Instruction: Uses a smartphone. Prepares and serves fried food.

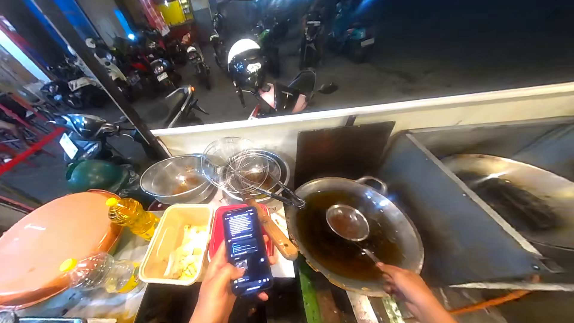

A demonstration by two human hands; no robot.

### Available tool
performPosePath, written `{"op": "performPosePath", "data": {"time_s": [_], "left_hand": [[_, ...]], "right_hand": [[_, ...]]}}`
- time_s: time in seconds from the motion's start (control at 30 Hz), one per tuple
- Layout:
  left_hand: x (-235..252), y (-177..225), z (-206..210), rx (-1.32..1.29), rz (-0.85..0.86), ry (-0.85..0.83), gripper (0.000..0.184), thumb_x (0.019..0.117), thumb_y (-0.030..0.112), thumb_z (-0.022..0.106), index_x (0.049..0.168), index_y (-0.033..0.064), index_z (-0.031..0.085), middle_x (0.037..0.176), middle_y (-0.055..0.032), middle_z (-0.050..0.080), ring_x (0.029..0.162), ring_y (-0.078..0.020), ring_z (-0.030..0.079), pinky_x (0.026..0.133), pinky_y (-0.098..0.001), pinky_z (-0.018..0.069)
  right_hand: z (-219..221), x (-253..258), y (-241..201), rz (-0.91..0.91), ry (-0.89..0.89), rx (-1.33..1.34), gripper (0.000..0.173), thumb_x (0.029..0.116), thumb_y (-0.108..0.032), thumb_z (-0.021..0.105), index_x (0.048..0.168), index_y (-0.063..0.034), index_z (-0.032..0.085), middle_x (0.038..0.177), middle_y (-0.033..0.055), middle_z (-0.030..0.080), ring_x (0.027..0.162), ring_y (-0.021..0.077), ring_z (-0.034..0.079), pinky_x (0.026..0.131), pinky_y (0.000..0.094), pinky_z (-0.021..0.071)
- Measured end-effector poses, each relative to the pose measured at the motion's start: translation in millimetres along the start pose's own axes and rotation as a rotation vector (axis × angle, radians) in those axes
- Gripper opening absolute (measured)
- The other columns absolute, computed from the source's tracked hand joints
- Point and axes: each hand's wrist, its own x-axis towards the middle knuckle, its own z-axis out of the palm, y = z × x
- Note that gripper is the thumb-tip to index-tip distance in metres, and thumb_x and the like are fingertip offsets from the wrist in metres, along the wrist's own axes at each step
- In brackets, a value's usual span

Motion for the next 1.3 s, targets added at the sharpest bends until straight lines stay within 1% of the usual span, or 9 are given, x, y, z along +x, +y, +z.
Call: {"op": "performPosePath", "data": {"time_s": [0.07, 0.23, 0.37, 0.53, 0.7, 0.9, 1.03, 1.2, 1.3], "left_hand": [[-1, 2, -2, -0.039, 0.009, -0.025, 0.056, 0.0941, 0.002, 0.042, 0.149, 0.0022, 0.031, 0.127, -0.0263, 0.064, 0.107, -0.0424, 0.070, 0.066, -0.0535, 0.0641], [-1, 6, -9, -0.043, 0.045, -0.083, 0.074, 0.0852, -0.006, 0.055, 0.151, 0.0039, 0.023, 0.132, -0.0268, 0.061, 0.113, -0.0452, 0.067, 0.072, -0.0570, 0.0640], [3, 8, -15, 0.010, 0.082, -0.136, 0.083, 0.0838, -0.014, 0.060, 0.153, 0.0048, 0.019, 0.136, -0.0284, 0.058, 0.117, -0.0485, 0.064, 0.078, -0.0601, 0.0634], [8, 13, -24, -0.002, 0.101, -0.153, 0.088, 0.0827, -0.013, 0.063, 0.155, 0.0053, 0.015, 0.138, -0.0293, 0.056, 0.120, -0.0504, 0.062, 0.079, -0.0606, 0.0632], [19, 15, -35, -0.026, 0.138, -0.167, 0.088, 0.0802, -0.015, 0.061, 0.154, 0.0031, 0.016, 0.140, -0.0321, 0.053, 0.119, -0.0538, 0.061, 0.075, -0.0621, 0.0630], [36, 24, -30, 0.036, 0.093, -0.107, 0.082, 0.0841, -0.011, 0.054, 0.155, 0.0046, 0.016, 0.135, -0.0309, 0.057, 0.112, -0.0498, 0.066, 0.076, -0.0611, 0.0632], [50, 25, -27, -0.010, 0.097, -0.154, 0.070, 0.0884, -0.004, 0.047, 0.154, 0.0044, 0.024, 0.133, -0.0288, 0.059, 0.114, -0.0460, 0.066, 0.081, -0.0597, 0.0618], [58, 27, -26, -0.022, 0.068, -0.142, 0.063, 0.0935, 0.000, 0.041, 0.154, 0.0033, 0.026, 0.132, -0.0293, 0.059, 0.113, -0.0451, 0.066, 0.080, -0.0612, 0.0614], [62, 27, -29, 0.022, 0.060, -0.109, 0.064, 0.0930, -0.001, 0.042, 0.155, 0.0030, 0.026, 0.133, -0.0286, 0.060, 0.115, -0.0441, 0.066, 0.084, -0.0606, 0.0607]], "right_hand": [[4, -6, -9, 0.015, 0.010, 0.026, 0.029, 0.1053, -0.030, 0.059, 0.114, -0.0034, 0.065, 0.070, 0.0003, 0.052, 0.051, 0.0096, 0.047, 0.048, 0.0275, 0.0465], [6, -20, -56, -0.297, -0.024, 0.121, 0.032, 0.1045, -0.028, 0.061, 0.125, -0.0044, 0.064, 0.070, -0.0027, 0.052, 0.053, 0.0075, 0.047, 0.050, 0.0268, 0.0474], [10, -22, -81, -0.405, 0.022, 0.151, 0.029, 0.1039, -0.025, 0.062, 0.124, -0.0037, 0.064, 0.066, -0.0035, 0.050, 0.050, 0.0070, 0.047, 0.048, 0.0255, 0.0477], [21, -7, -41, -0.188, -0.020, 0.157, 0.031, 0.1043, -0.030, 0.061, 0.125, -0.0061, 0.062, 0.067, -0.0035, 0.047, 0.051, 0.0081, 0.046, 0.050, 0.0271, 0.0477], [31, -12, -8, 0.043, -0.022, 0.129, 0.027, 0.1037, -0.034, 0.062, 0.106, -0.0073, 0.065, 0.061, -0.0048, 0.044, 0.046, 0.0076, 0.043, 0.047, 0.0252, 0.0449], [25, -26, -51, -0.265, -0.044, 0.157, 0.031, 0.1052, -0.034, 0.059, 0.122, -0.0081, 0.065, 0.062, -0.0058, 0.045, 0.048, 0.0072, 0.044, 0.047, 0.0263, 0.0458], [22, -26, -74, -0.375, -0.018, 0.190, 0.029, 0.1042, -0.033, 0.061, 0.121, -0.0094, 0.066, 0.060, -0.0061, 0.044, 0.046, 0.0071, 0.044, 0.046, 0.0261, 0.0458], [29, -18, -35, -0.202, -0.016, 0.125, 0.033, 0.1043, -0.033, 0.062, 0.125, -0.0070, 0.064, 0.064, -0.0033, 0.047, 0.049, 0.0084, 0.045, 0.048, 0.0277, 0.0467], [30, -17, -13, -0.053, 0.012, 0.089, 0.034, 0.1046, -0.037, 0.060, 0.117, -0.0060, 0.066, 0.062, -0.0047, 0.046, 0.050, 0.0081, 0.045, 0.050, 0.0280, 0.0460]]}}
